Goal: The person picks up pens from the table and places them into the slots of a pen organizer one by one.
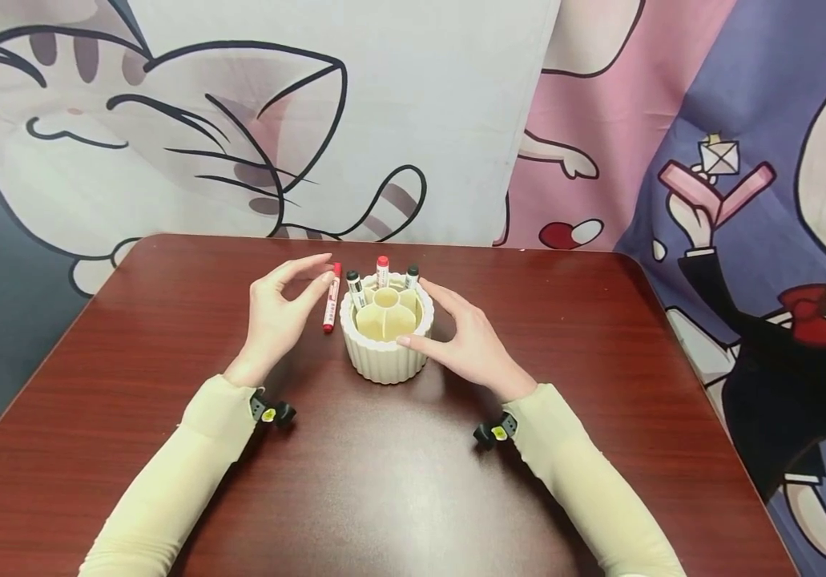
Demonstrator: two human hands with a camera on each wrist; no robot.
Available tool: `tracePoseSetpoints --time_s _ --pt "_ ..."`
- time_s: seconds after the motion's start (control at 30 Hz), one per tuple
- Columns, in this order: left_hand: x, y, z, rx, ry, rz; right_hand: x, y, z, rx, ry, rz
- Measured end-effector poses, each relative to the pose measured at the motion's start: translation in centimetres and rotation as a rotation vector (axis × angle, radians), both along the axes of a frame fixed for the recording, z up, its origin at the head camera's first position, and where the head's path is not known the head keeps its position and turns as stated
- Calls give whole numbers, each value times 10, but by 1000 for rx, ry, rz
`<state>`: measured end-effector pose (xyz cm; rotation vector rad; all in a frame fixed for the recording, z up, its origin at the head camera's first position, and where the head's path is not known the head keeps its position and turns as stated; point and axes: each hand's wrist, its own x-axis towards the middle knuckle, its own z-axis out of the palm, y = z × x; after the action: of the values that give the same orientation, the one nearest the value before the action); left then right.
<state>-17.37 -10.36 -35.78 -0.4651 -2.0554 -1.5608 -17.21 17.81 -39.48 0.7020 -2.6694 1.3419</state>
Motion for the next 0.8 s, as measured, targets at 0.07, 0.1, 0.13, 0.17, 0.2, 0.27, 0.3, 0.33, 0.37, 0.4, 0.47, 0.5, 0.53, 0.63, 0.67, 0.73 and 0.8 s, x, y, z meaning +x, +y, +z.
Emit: tracePoseSetpoints --time_s 0.07,0.1,0.13,0.17,0.2,0.27,0.3,0.33,0.37,0.4,0.47,0.5,0.53,0.63,0.67,0.73,0.8 --pt "-7 -5 -9 5 -3 0 0 2 1 18 9 3" --pt "-10 -8 -14 6 -6 3 0 2 1 25 15 0" --pt "-14 -11 -18 5 -7 8 1 2 1 31 21 -4" --pt "-17 -14 -22 2 -12 15 2 3 2 35 25 -9" --pt "-21 -17 -27 -2 -17 24 4 3 2 41 30 -15" --pt "-26 -22 -33 -11 -35 42 7 3 3 41 40 -29" --pt "-27 -24 -34 -20 -52 54 9 3 3 41 44 -37" --pt "-28 -25 -36 -28 -70 63 10 2 4 37 48 -44" --pt "-30 -26 -37 -40 -90 71 12 2 4 31 50 -54" --pt "-31 -28 -39 -52 -113 79 14 2 4 24 51 -64" --pt "-33 -29 -42 -81 -173 92 17 1 4 11 57 -87" --pt "-33 -30 -43 -102 -209 100 18 0 4 2 61 -96" --pt "-35 -31 -44 -127 -246 108 19 -1 4 -6 65 -104" --pt "-37 -32 -48 -230 -365 121 20 -3 3 -15 69 -119" --pt "-38 -33 -49 -273 -401 120 19 -3 2 -17 64 -115" --pt "-40 -33 -52 -354 -464 107 17 -3 0 -19 44 -100" --pt "-41 -33 -54 -417 -514 89 14 -3 -1 -32 15 -74"
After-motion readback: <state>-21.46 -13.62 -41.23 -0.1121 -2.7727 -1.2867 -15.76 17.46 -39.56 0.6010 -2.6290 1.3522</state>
